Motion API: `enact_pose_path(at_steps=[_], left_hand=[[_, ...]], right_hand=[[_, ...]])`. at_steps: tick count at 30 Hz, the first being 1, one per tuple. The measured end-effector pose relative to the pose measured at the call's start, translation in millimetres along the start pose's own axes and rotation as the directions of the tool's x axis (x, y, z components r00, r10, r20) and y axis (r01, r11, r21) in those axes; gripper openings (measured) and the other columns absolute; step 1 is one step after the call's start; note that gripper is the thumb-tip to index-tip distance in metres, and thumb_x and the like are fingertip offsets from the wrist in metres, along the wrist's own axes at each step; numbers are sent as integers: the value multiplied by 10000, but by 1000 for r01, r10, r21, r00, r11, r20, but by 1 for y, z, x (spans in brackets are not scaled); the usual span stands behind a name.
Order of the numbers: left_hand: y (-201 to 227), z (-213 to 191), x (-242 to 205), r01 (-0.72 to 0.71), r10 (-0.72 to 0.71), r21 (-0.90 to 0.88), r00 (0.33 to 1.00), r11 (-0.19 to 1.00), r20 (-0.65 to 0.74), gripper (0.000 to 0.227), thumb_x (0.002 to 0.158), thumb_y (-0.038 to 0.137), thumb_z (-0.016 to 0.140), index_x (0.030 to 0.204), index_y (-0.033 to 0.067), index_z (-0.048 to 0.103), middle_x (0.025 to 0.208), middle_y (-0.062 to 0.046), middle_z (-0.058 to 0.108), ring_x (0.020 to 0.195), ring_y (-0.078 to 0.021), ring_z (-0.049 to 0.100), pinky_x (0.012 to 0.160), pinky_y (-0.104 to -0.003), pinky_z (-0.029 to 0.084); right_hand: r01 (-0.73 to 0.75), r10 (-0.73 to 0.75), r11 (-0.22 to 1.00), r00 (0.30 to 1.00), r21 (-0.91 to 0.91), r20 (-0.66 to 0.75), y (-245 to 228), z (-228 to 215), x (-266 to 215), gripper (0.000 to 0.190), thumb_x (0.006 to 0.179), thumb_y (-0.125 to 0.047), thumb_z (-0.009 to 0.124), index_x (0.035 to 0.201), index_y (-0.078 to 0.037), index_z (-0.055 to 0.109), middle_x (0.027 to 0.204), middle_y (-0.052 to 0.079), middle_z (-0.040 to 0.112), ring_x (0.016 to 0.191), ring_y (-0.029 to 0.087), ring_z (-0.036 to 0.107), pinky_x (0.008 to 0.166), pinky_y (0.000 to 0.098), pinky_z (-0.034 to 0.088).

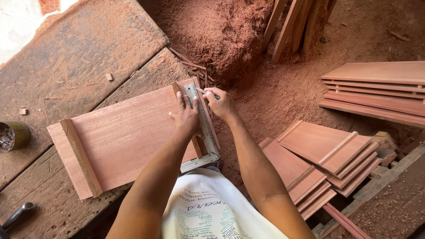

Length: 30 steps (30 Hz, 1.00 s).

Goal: The person measures and marks a wooden board using a try square and a pencil. They then use a hammer and a nail set to drive nails into the board to attach a smaller wooden piece, forming a frame.

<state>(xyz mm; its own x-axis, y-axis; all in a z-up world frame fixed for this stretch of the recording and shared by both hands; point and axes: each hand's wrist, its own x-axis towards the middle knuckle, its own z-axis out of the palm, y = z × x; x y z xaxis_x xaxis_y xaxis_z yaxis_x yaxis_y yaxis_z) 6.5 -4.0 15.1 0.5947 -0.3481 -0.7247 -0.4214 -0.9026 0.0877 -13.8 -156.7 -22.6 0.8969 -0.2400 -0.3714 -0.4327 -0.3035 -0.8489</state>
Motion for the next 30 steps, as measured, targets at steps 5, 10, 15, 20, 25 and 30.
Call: enact_pose_path(at_steps=[5,10,15,20,25,30], left_hand=[[-1,3,2,1,-1,-6,1000,1000,12,1576,506,584,994,1655,167,-1,1702,-220,-77,1514,-441,-216,1060,-759,324],[0,7,3,-12,12,-24,1000,1000,25,1599,492,606,989,1653,180,-25,1680,-238,-128,1506,-454,-225,1068,-783,282],[0,5,2,-11,10,-53,1000,999,-5,1617,474,591,999,1651,167,-25,1666,-274,-160,1501,-447,-222,1042,-800,286],[2,4,-5,-17,17,-24,1000,1000,-18,1598,487,601,987,1654,155,-9,1674,-262,-128,1510,-456,-215,1044,-784,313],[1,12,-23,-17,20,34,997,999,-81,1534,521,622,972,1646,148,45,1678,-249,-43,1538,-457,-131,1089,-757,288],[-12,100,-63,-371,236,-183,830,910,-506,1253,624,582,943,1557,71,279,1502,-260,395,1379,-435,367,1072,-651,385]], right_hand=[[-60,98,932,991,-357,89,-18,-20,-45,365,1020,-378,502,1244,-208,734,876,67,759,681,157,637,602,340,498],[-47,178,844,964,-535,197,11,-29,-130,389,1024,-392,437,1265,-232,697,889,75,765,744,227,697,722,404,540],[15,233,712,938,-702,257,80,-33,-240,348,1021,-405,502,1113,-192,762,1071,93,785,989,320,744,919,478,585],[-269,273,962,957,-49,101,162,14,-226,433,982,-310,637,1369,-117,615,1139,100,731,959,259,705,777,397,566],[-460,485,665,865,588,128,139,69,-197,385,980,-274,675,1278,-46,585,1008,25,705,807,127,688,679,278,560],[-161,206,948,968,274,-144,106,30,-257,200,972,-274,640,945,-81,686,728,17,617,615,95,535,538,275,430]])
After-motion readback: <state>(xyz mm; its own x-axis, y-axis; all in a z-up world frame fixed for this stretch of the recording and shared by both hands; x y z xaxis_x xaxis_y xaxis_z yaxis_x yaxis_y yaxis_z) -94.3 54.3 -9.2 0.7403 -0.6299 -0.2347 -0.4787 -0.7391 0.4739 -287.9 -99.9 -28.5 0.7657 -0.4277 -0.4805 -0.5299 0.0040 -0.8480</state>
